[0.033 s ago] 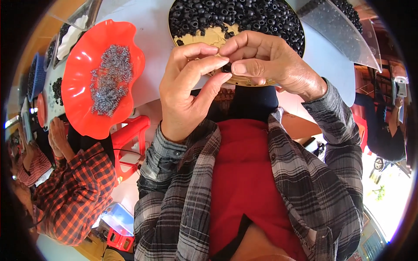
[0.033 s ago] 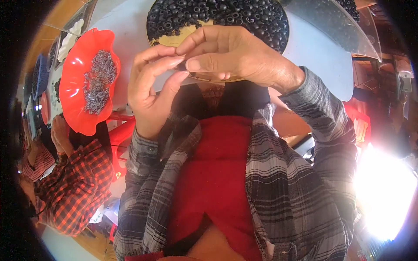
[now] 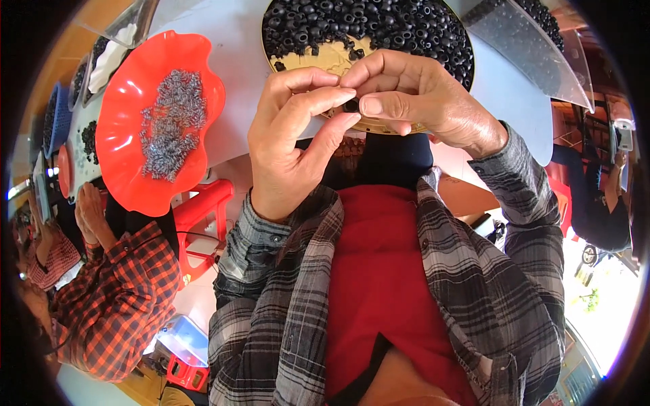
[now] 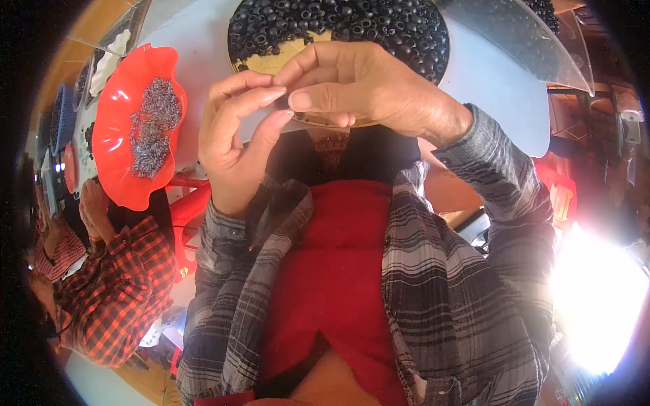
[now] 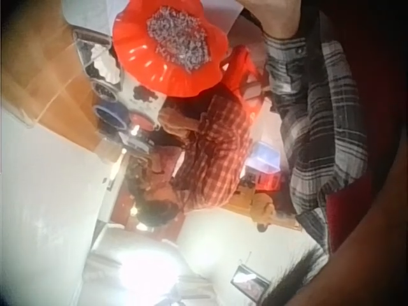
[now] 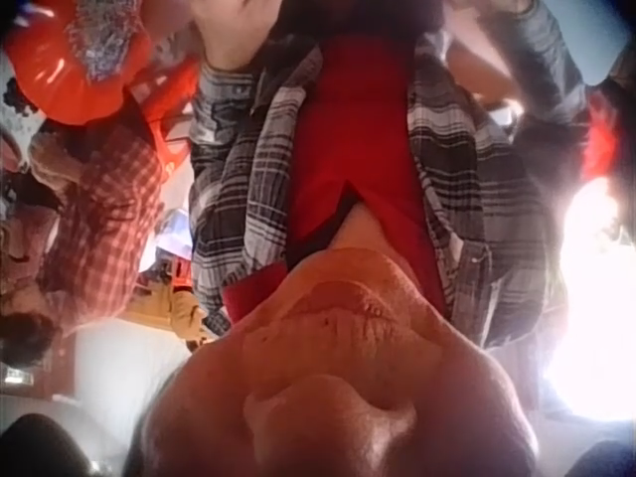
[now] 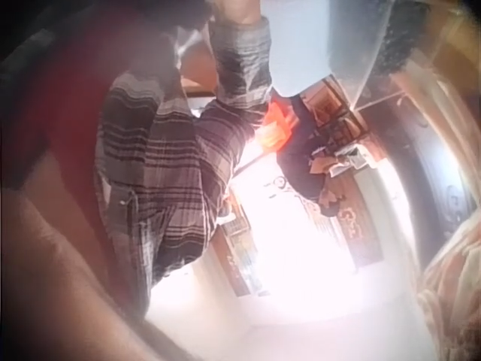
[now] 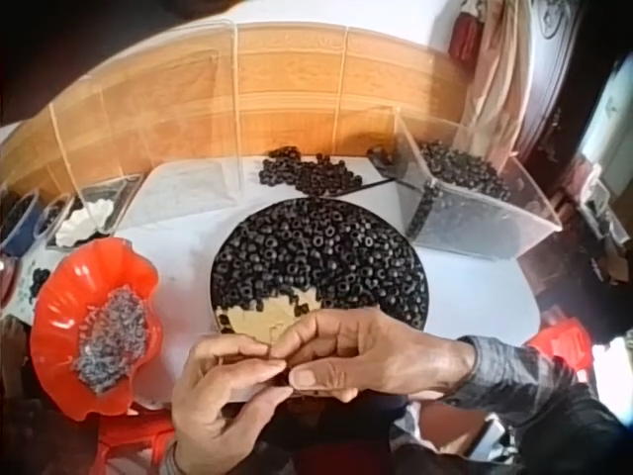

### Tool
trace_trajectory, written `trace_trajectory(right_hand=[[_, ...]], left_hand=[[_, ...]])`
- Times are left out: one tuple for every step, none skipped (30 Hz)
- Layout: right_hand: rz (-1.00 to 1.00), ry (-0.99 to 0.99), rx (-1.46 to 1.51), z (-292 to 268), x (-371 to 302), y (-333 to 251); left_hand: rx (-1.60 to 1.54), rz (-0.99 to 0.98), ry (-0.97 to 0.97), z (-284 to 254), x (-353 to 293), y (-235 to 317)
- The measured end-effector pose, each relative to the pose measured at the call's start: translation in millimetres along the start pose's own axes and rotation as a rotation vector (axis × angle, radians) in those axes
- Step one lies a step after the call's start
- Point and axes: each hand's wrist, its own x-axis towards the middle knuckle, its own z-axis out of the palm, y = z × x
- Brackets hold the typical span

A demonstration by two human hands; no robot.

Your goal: The person assembles components by picking black plastic caps and metal fittings from a tray and inserting the metal fittings into the caps by hand.

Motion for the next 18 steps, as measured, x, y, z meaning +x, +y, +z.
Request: trace_trajectory(right_hand=[[-0.013,0.022,0.029,3,2,8],[-0.015,0.021,0.031,6,1,6],[0.006,0.054,0.030,9,-1,4],[0.027,0.088,0.029,11,-1,2],[0.026,0.088,0.031,11,-1,4],[0.012,0.076,0.084,10,-1,7],[-0.002,0.064,0.137,9,-1,10],[-0.003,0.065,0.138,8,0,14],[-0.011,0.050,0.183,7,1,19],[-0.019,0.035,0.229,7,1,21],[-0.020,0.038,0.230,7,1,21],[-0.017,0.066,0.191,8,1,21],[-0.014,0.095,0.152,9,1,21],[-0.014,0.096,0.155,10,1,20],[-0.024,0.140,0.100,13,1,17],[-0.034,0.184,0.045,15,1,15],[-0.032,0.186,0.050,15,3,15],[-0.089,0.177,0.009,13,4,15]], left_hand=[[-0.038,-0.027,0.016,1,-1,0],[-0.076,-0.054,0.032,2,-3,-1],[-0.076,-0.054,0.030,3,-3,-1],[-0.083,-0.057,0.049,4,-4,-2],[-0.089,-0.060,0.069,5,-5,-3],[-0.089,-0.059,0.066,6,-5,-2],[-0.112,-0.074,0.079,6,-5,-1],[-0.134,-0.090,0.093,7,-5,-1],[-0.136,-0.088,0.090,7,-6,-2],[-0.109,-0.072,0.093,8,-7,-4],[-0.081,-0.057,0.094,8,-7,-5],[-0.081,-0.058,0.092,7,-7,-5],[-0.034,-0.046,0.072,6,-5,-5],[0.013,-0.035,0.052,5,-4,-5],[0.013,-0.038,0.049,4,-3,-4],[0.060,-0.019,0.012,3,-2,-3],[0.106,0.001,-0.025,2,-1,-3],[0.104,-0.003,-0.032,2,0,-2]])
